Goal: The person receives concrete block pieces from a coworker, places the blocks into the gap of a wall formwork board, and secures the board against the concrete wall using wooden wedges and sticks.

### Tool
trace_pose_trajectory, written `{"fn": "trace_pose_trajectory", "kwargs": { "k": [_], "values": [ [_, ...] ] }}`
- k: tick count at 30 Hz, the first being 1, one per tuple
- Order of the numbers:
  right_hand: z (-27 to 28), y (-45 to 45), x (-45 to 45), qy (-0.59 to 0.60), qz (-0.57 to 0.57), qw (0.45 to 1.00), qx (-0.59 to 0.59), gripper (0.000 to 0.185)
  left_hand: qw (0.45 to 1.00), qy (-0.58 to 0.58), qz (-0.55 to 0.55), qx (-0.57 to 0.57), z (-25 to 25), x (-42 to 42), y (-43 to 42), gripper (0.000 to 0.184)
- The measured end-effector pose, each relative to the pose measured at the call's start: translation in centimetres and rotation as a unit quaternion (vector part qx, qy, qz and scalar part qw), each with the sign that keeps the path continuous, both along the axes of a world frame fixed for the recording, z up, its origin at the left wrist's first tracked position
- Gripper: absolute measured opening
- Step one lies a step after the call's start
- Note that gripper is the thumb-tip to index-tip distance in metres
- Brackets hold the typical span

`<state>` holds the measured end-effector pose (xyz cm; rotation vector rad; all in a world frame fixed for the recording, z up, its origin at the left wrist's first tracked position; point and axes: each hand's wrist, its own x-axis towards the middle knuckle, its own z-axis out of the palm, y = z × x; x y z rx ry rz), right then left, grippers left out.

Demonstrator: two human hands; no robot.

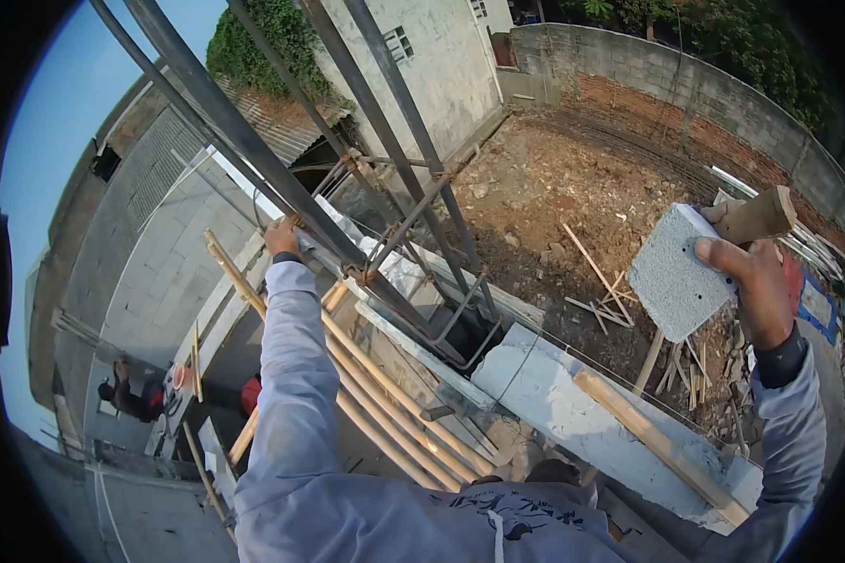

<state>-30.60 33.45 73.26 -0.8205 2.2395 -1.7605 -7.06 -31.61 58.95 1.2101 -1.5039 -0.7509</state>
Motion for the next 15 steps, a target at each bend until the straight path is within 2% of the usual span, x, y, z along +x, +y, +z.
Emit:
{"fn": "trace_pose_trajectory", "kwargs": {
  "k": [2,3,5,6,8,9,10,12,13,15],
  "values": [
    [-0.6,-0.1,-0.8,0.018,-0.009,1.0,-0.003,0.048,0.997,-0.055,-0.056,-0.013,1.5,1.2,2.8,0.047],
    [-0.7,-0.4,-1.4,0.02,0.002,1.0,0.002,0.049,0.988,-0.151,0.033,-0.025,3.5,0.4,5.6,0.044],
    [-0.9,-1.1,-2.6,0.022,0.021,0.999,0.013,0.049,0.962,-0.233,0.037,-0.135,-1.7,1.6,-1.4,0.04],
    [-1.1,-1.5,-3.1,0.013,0.034,0.999,0.004,0.048,0.968,-0.184,0.003,-0.172,-3.7,1.7,-3.8,0.038],
    [-1.7,-2.6,-3.9,-0.009,0.046,0.999,-0.011,0.047,0.987,-0.152,0.002,-0.05,-0.5,1.1,1.7,0.041],
    [-2.2,-2.9,-4.7,-0.019,0.068,0.998,-0.001,0.046,0.983,-0.119,0.048,-0.133,-2.0,1.1,1.1,0.048],
    [-2.4,-3.4,-5.0,-0.025,0.076,0.997,0.0,0.047,0.988,-0.125,0.05,-0.072,1.9,0.3,6.4,0.046],
    [-3.0,-4.8,-5.5,-0.014,0.104,0.994,-0.002,0.05,0.988,-0.128,0.043,-0.08,1.2,0.7,4.9,0.047],
    [-3.6,-5.2,-6.2,0.006,0.109,0.993,0.034,0.049,0.988,-0.122,0.038,-0.09,1.1,1.1,3.8,0.047],
    [-5.2,-6.6,-7.3,-0.041,0.169,0.984,0.028,0.053,0.988,-0.104,0.031,-0.109,0.4,2.0,2.4,0.048]
  ]
}}
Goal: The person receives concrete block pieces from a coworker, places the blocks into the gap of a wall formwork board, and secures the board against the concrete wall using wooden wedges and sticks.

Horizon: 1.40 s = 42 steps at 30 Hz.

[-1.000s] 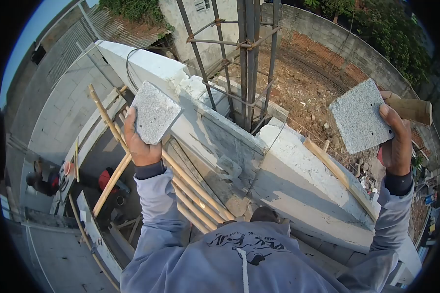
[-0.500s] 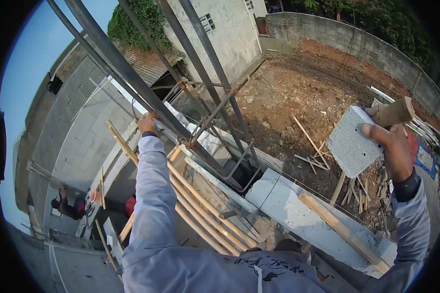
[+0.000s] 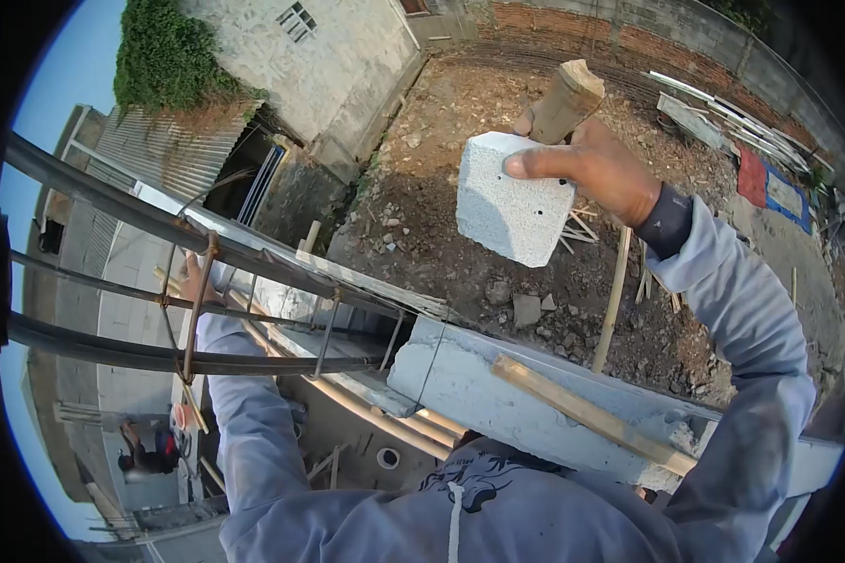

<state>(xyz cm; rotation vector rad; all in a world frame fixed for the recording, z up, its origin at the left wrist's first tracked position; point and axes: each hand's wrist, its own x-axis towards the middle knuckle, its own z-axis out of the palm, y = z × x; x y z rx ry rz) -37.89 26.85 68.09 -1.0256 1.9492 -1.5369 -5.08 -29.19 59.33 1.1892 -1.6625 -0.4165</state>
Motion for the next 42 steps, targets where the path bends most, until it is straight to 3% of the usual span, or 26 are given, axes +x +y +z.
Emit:
{"fn": "trace_pose_trajectory", "kwargs": {
  "k": [6,7,8,9,10,11,13,16,19,24,26,29,33,34,37,41,42],
  "values": [
    [-4.2,-4.1,-2.4,0.0,0.045,0.998,0.034,0.05,0.989,0.126,-0.052,-0.059,1.4,4.6,5.2,0.05],
    [-4.8,-4.7,-2.5,0.0,0.056,0.997,0.043,0.05,0.99,0.083,-0.065,-0.093,2.4,6.1,6.4,0.05],
    [-5.4,-5.1,-2.6,-0.001,0.066,0.996,0.052,0.05,0.952,-0.173,-0.022,-0.253,3.0,7.6,7.0,0.044],
    [-6.1,-5.6,-2.7,-0.018,0.079,0.994,0.069,0.052,0.82,-0.353,0.071,-0.444,3.6,9.2,7.6,0.037],
    [-6.7,-6.0,-2.8,-0.035,0.091,0.991,0.086,0.053,0.912,-0.233,-0.017,-0.338,4.7,7.3,10.0,0.038],
    [-7.3,-6.3,-3.0,-0.049,0.104,0.988,0.103,0.055,0.964,-0.078,-0.086,-0.239,5.8,5.4,12.3,0.038],
    [-8.7,-7.5,-2.7,-0.043,0.105,0.99,0.086,0.054,0.98,0.074,-0.176,-0.065,8.8,1.1,15.7,0.042],
    [-8.8,-8.9,-1.6,-0.089,0.153,0.978,0.109,0.061,0.929,0.0,-0.37,0.013,10.9,-4.5,18.4,0.044],
    [-10.7,-10.5,-1.2,-0.116,0.168,0.974,0.098,0.06,0.89,-0.069,-0.448,0.044,11.5,-9.1,19.4,0.053],
    [-13.7,-12.1,-0.6,-0.203,0.173,0.962,0.065,0.057,0.781,-0.169,-0.585,0.137,11.2,-13.2,19.1,0.063],
    [-15.4,-12.6,-0.3,-0.234,0.152,0.959,0.041,0.056,0.74,-0.249,-0.602,0.167,11.0,-14.6,19.6,0.064],
    [-17.4,-13.0,0.5,-0.277,0.124,0.953,0.019,0.054,0.74,-0.244,-0.604,0.166,11.1,-14.6,19.6,0.065],
    [-17.8,-13.2,0.6,-0.298,0.082,0.95,0.029,0.044,0.793,-0.09,-0.574,0.182,10.9,-11.5,15.8,0.06],
    [-17.3,-13.2,0.6,-0.298,0.068,0.952,0.033,0.041,0.766,-0.095,-0.604,0.198,10.7,-11.2,15.1,0.058],
    [-15.3,-13.6,0.8,-0.328,0.041,0.944,-0.002,0.034,0.798,-0.149,-0.556,0.181,10.3,-10.8,15.5,0.055],
    [-11.9,-12.9,1.4,-0.36,0.05,0.93,-0.062,0.035,0.838,0.003,-0.52,0.165,11.3,-7.8,15.2,0.053],
    [-10.9,-12.6,1.5,-0.361,0.057,0.928,-0.078,0.034,0.868,0.051,-0.469,0.156,11.7,-6.5,16.5,0.054]
  ]
}}
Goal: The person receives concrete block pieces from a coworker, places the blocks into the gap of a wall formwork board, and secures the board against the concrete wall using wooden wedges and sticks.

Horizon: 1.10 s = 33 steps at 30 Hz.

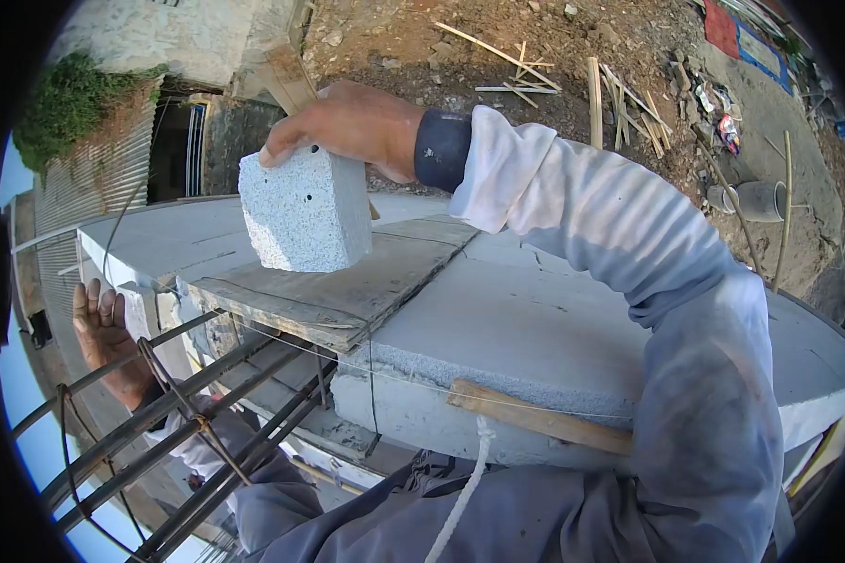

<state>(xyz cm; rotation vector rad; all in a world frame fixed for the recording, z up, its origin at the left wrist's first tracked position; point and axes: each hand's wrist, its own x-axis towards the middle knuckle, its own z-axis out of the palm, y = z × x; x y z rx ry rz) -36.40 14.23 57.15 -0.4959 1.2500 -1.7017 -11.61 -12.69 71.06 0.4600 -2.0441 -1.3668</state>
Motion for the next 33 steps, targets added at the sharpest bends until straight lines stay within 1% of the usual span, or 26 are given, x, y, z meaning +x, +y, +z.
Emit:
{"fn": "trace_pose_trajectory", "kwargs": {
  "k": [2,4,6,9,10,12,13,15,16,17,19,20,21,22,23,24,25,27,28,30,32,33],
  "values": [
    [1.5,0.6,0.0,0.006,0.016,0.999,-0.029,0.034,0.99,0.07,0.115,-0.031,0.4,3.5,1.5,0.045],
    [2.7,1.3,-0.3,0.025,0.046,0.997,-0.049,0.035,0.981,0.095,0.167,-0.015,0.0,9.9,1.1,0.036],
    [3.7,2.2,-0.7,0.037,0.101,0.993,-0.051,0.035,0.973,0.095,0.212,0.002,-1.2,14.6,2.7,0.032],
    [3.8,2.7,-1.0,0.057,0.165,0.984,-0.038,0.034,0.962,0.074,0.262,0.022,-0.6,18.2,5.6,0.031],
    [3.6,2.7,-1.0,0.063,0.188,0.98,-0.033,0.034,0.968,0.051,0.246,0.022,-0.3,17.9,6.8,0.03],
    [3.5,2.8,-1.1,0.065,0.197,0.978,-0.014,0.032,0.975,0.008,0.221,0.017,0.7,16.0,9.7,0.028],
    [3.6,2.7,-1.2,0.068,0.204,0.977,-0.007,0.032,0.971,0.004,0.236,-0.042,0.3,13.8,11.3,0.028],
    [2.8,2.3,-2.0,0.125,0.18,0.976,0.005,0.03,0.935,-0.117,0.321,-0.093,0.1,12.2,12.8,0.031],
    [2.3,2.1,-2.1,0.155,0.165,0.974,0.009,0.029,0.949,-0.189,0.234,-0.097,0.0,11.9,13.4,0.032],
    [2.5,1.6,-2.1,0.15,0.124,0.981,0.005,0.029,0.951,-0.249,0.15,-0.103,-0.1,12.1,13.9,0.034],
    [1.6,2.4,-2.1,0.118,0.026,0.993,0.021,0.029,0.939,-0.284,0.156,-0.118,-1.0,12.9,14.7,0.034],
    [1.5,2.7,-2.3,0.132,0.027,0.991,0.012,0.029,0.936,-0.291,0.154,-0.125,-1.6,13.3,15.5,0.033],
    [1.6,3.2,-2.3,0.139,0.016,0.99,0.01,0.029,0.943,-0.279,0.183,0.014,-2.2,13.6,16.8,0.032],
    [2.0,3.6,-1.9,0.144,0.005,0.989,0.008,0.029,0.932,-0.346,0.091,0.054,-1.9,14.0,17.5,0.028],
    [2.5,4.1,-1.4,0.15,-0.005,0.989,0.004,0.029,0.908,-0.408,-0.001,0.09,-1.6,14.1,18.0,0.027],
    [3.3,4.9,-1.0,0.155,0.0,0.988,-0.018,0.031,0.895,-0.415,-0.138,0.09,-2.0,13.8,18.5,0.034],
    [4.1,5.5,-0.6,0.193,-0.001,0.981,-0.018,0.032,0.864,-0.414,-0.272,0.087,-2.6,13.2,19.2,0.044],
    [5.5,6.6,0.1,0.268,-0.001,0.963,-0.015,0.035,0.851,-0.352,-0.372,0.115,-2.4,10.4,22.5,0.071],
    [6.7,7.3,0.7,0.271,0.014,0.962,-0.005,0.039,0.876,-0.304,-0.353,0.129,-1.9,9.4,23.7,0.076],
    [8.5,8.2,1.9,0.276,0.029,0.961,-0.014,0.039,0.915,-0.203,-0.31,0.158,-1.1,7.8,25.8,0.086],
    [10.4,9.0,3.0,0.268,0.059,0.961,-0.021,0.04,0.965,-0.062,-0.204,0.153,-2.1,5.7,27.9,0.087],
    [10.7,9.2,3.4,0.282,0.052,0.957,-0.032,0.04,0.984,-0.053,-0.169,0.027,-2.2,4.2,27.8,0.083]
  ]
}}
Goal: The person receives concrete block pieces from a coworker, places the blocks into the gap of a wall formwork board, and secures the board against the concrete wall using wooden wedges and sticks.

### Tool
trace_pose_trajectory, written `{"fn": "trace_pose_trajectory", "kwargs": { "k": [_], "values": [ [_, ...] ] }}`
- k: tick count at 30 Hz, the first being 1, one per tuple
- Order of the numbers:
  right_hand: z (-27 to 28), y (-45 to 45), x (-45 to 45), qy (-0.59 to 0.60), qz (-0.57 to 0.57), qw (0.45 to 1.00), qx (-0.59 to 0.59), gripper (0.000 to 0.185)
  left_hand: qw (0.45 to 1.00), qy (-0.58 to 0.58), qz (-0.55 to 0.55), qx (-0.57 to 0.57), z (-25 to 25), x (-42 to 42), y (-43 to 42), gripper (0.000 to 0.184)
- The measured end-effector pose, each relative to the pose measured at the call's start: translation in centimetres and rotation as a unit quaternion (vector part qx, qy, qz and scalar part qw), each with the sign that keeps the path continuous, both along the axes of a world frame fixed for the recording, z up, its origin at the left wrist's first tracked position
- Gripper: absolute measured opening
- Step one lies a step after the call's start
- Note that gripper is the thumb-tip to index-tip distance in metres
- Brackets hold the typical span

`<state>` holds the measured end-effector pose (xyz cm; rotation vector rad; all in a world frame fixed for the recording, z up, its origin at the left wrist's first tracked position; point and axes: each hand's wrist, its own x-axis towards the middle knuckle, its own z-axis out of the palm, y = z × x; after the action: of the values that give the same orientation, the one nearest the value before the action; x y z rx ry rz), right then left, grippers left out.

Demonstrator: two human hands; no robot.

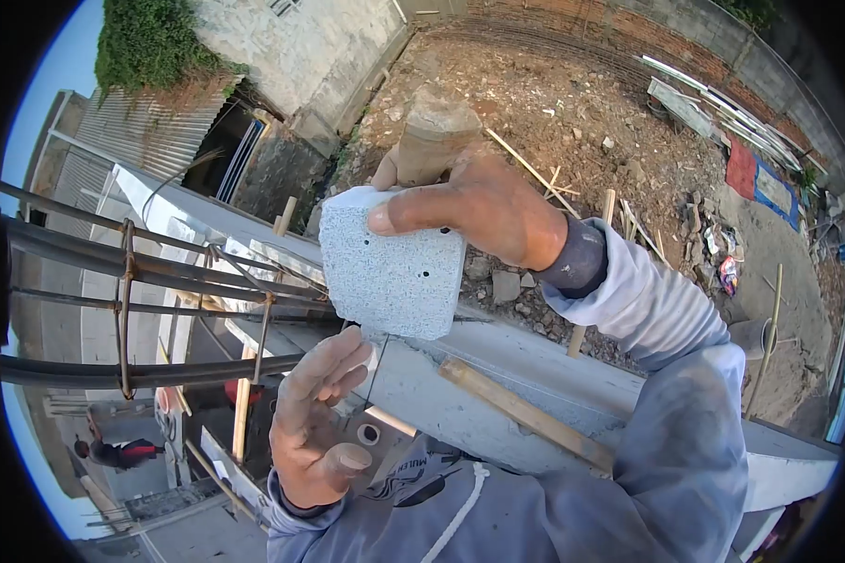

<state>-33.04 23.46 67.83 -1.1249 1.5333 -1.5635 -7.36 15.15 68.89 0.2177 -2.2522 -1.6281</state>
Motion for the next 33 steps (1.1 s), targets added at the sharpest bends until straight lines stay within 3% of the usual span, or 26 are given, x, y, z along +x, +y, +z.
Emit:
{"fn": "trace_pose_trajectory", "kwargs": {
  "k": [1,4,5,8,9,12,14,15,17,19,20,21,25,28,29,32,33],
  "values": [
    [0.1,0.2,0.3,0.013,-0.004,1.0,-0.014,0.041,0.991,0.028,0.033,-0.124,0.1,-1.6,-0.2,0.08],
    [1.2,1.3,0.8,-0.013,0.001,0.999,-0.037,0.041,0.943,0.113,0.134,-0.282,-0.6,-5.3,-0.1,0.076],
    [1.0,1.6,0.5,-0.015,0.009,0.998,-0.055,0.038,0.93,0.073,0.147,-0.328,-0.3,-6.0,-0.2,0.076],
    [0.2,2.5,-0.4,-0.055,0.032,0.992,-0.107,0.035,0.987,0.083,0.132,-0.047,-2.1,-8.3,-0.4,0.074],
    [-0.2,2.7,-0.9,-0.056,0.035,0.99,-0.121,0.036,0.987,0.077,0.078,0.117,-1.6,-9.3,-0.1,0.071],
    [-1.6,3.0,-2.5,-0.074,0.048,0.99,-0.11,0.042,0.968,-0.052,-0.007,0.245,-1.6,-10.3,-0.6,0.068],
    [-2.9,2.8,-3.7,-0.087,0.036,0.99,-0.109,0.048,0.99,-0.022,0.032,0.133,-2.7,-10.8,-0.6,0.067],
    [-3.8,3.0,-4.7,-0.043,0.006,0.997,-0.066,0.062,0.995,-0.014,0.054,0.077,-3.2,-10.6,-0.6,0.066],
    [-4.0,4.0,-6.3,0.076,-0.033,0.99,0.111,0.064,0.995,0.009,0.089,-0.041,-2.3,-10.3,-0.5,0.067],
    [-10.0,3.7,-8.7,0.281,-0.122,0.947,0.101,0.063,0.98,0.02,0.124,-0.156,-1.9,-9.7,-0.5,0.067],
    [-11.2,3.6,-9.1,0.255,-0.139,0.938,0.191,0.058,0.966,0.038,0.137,-0.215,-1.9,-9.6,-0.7,0.068],
    [-12.1,3.8,-9.2,0.234,-0.156,0.918,0.28,0.053,0.963,0.056,0.144,-0.223,-1.9,-9.6,-0.7,0.069],
    [-16.2,3.1,-7.8,0.239,-0.235,0.917,0.217,0.043,0.944,0.035,0.196,-0.263,-3.0,-9.9,-1.8,0.071],
    [-16.9,2.0,-6.7,0.17,-0.163,0.938,0.255,0.046,0.949,-0.026,0.206,-0.236,-3.2,-9.9,-2.1,0.07],
    [-18.1,1.1,-6.9,0.213,-0.153,0.903,0.341,0.043,0.956,-0.037,0.201,-0.211,-3.2,-9.9,-2.3,0.066],
    [-19.4,0.1,-5.7,0.191,-0.154,0.935,0.258,0.044,0.968,-0.047,0.192,-0.152,-2.7,-10.2,-1.7,0.062],
    [-19.8,-0.2,-5.6,0.188,-0.132,0.935,0.268,0.037,0.967,-0.049,0.193,-0.157,-2.6,-10.4,-1.7,0.061]
  ]
}}
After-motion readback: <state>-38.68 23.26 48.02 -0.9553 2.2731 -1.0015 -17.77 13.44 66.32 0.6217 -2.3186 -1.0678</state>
